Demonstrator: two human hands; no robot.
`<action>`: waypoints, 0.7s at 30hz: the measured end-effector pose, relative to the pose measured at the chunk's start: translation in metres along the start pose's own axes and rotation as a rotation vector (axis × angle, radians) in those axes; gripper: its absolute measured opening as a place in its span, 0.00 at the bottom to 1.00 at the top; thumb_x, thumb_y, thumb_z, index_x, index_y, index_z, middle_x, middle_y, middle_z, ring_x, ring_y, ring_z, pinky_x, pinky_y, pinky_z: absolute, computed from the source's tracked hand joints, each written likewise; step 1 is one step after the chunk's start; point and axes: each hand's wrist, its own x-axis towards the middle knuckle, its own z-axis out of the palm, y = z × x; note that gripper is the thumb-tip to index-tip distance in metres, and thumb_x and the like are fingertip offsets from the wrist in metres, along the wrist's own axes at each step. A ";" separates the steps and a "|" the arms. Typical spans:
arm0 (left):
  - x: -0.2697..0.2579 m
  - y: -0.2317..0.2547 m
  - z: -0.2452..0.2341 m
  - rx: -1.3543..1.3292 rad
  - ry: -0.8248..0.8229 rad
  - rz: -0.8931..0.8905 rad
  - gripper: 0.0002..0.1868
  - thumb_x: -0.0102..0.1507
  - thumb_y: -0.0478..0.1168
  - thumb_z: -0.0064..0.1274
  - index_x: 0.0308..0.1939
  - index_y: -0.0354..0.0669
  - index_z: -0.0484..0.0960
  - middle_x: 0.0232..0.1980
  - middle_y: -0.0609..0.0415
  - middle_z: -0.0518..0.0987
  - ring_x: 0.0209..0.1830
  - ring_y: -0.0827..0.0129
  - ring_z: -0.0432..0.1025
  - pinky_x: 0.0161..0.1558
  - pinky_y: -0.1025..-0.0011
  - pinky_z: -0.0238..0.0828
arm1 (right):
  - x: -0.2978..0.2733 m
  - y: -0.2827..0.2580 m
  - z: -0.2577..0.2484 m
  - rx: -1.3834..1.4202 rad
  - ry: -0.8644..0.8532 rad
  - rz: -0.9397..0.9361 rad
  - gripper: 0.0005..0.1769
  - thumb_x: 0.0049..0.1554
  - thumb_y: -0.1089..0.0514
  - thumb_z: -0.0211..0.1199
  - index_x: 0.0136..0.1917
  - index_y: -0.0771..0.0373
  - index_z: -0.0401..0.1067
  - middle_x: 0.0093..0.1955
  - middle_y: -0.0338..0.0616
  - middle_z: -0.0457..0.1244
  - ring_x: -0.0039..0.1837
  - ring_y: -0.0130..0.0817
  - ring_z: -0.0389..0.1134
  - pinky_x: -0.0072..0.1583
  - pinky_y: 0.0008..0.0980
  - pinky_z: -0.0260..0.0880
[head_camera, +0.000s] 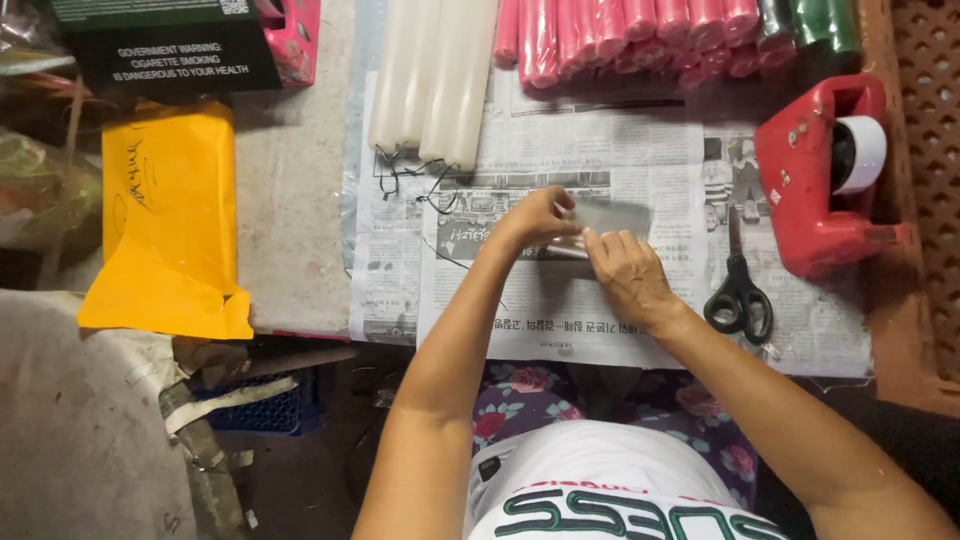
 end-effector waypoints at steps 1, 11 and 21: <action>-0.024 0.010 -0.003 -0.001 0.006 -0.003 0.31 0.50 0.54 0.70 0.55 0.52 0.82 0.45 0.47 0.86 0.48 0.52 0.82 0.49 0.57 0.79 | 0.000 0.004 0.004 0.002 0.003 -0.005 0.13 0.56 0.62 0.57 0.56 0.57 0.69 0.39 0.37 0.61 0.42 0.37 0.68 0.41 0.34 0.69; -0.128 0.061 0.082 -1.322 0.197 0.114 0.41 0.68 0.53 0.57 0.77 0.37 0.57 0.73 0.37 0.63 0.68 0.48 0.65 0.63 0.42 0.65 | 0.020 -0.008 -0.055 0.762 -0.010 0.429 0.18 0.56 0.69 0.63 0.60 0.60 0.75 0.48 0.53 0.67 0.52 0.54 0.72 0.53 0.47 0.74; -0.137 0.059 0.079 -1.541 0.244 0.161 0.29 0.60 0.42 0.72 0.55 0.28 0.74 0.45 0.43 0.77 0.40 0.54 0.79 0.47 0.44 0.78 | 0.036 -0.012 -0.126 0.971 -0.203 0.550 0.22 0.55 0.68 0.69 0.63 0.60 0.75 0.50 0.60 0.70 0.55 0.56 0.73 0.55 0.48 0.75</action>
